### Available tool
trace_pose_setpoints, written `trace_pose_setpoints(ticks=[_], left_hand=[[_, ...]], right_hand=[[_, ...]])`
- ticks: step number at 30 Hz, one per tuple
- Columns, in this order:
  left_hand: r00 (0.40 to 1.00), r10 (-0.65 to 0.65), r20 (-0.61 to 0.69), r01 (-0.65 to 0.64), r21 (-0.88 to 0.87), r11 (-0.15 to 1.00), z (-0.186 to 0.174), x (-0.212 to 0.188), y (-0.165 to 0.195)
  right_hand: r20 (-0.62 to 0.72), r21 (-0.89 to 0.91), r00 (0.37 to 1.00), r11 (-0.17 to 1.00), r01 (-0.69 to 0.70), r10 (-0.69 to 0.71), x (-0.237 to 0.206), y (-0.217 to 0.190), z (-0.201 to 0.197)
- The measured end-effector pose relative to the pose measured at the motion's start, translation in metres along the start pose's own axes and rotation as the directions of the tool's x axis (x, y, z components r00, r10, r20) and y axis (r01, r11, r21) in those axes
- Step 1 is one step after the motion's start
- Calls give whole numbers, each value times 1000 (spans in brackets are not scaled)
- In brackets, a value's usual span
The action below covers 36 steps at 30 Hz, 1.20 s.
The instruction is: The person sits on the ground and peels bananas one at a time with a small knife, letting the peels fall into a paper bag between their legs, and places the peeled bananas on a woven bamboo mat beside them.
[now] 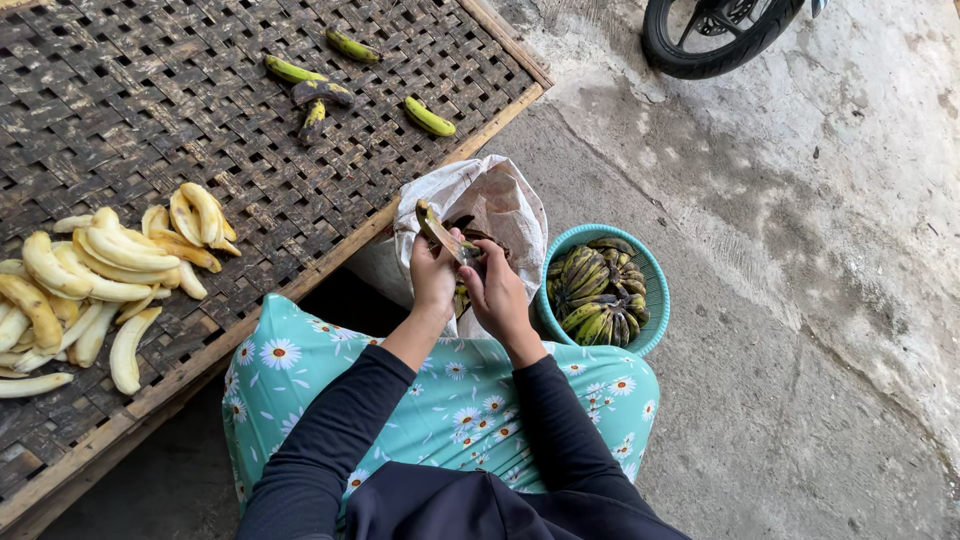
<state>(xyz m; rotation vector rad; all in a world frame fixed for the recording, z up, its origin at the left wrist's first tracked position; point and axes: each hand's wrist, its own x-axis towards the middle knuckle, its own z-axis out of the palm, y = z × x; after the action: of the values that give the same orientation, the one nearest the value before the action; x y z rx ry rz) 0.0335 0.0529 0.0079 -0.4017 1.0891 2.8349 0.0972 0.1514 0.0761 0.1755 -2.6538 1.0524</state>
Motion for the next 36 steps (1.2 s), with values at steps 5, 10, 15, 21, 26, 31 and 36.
trace_pose_setpoints(ticks=[5, 10, 15, 21, 26, 31, 36], left_hand=[[996, 72, -50, -71, 25, 997, 5, -12, -3], [1000, 17, -18, -16, 43, 999, 1, -14, -8], [973, -177, 148, 117, 344, 932, -14, 18, 15], [790, -506, 346, 269, 547, 793, -26, 22, 54], [574, -690, 441, 271, 693, 668, -38, 8, 91], [591, -685, 426, 416, 566, 711, -22, 2, 88], [550, -595, 586, 483, 358, 799, -18, -2, 100]], right_hand=[[-63, 30, 998, 999, -16, 18, -1, -1, 9], [-68, 106, 997, 994, -12, 19, 3, -3, 6], [34, 107, 994, 990, 95, -100, 7, -1, -8], [70, 230, 997, 973, 24, -42, 16, 21, -16], [-265, 185, 963, 983, 10, 40, 32, 59, -35], [-230, 587, 947, 808, -46, 222, 31, 85, -26], [-280, 528, 889, 831, -173, 362, 34, 101, -3]])
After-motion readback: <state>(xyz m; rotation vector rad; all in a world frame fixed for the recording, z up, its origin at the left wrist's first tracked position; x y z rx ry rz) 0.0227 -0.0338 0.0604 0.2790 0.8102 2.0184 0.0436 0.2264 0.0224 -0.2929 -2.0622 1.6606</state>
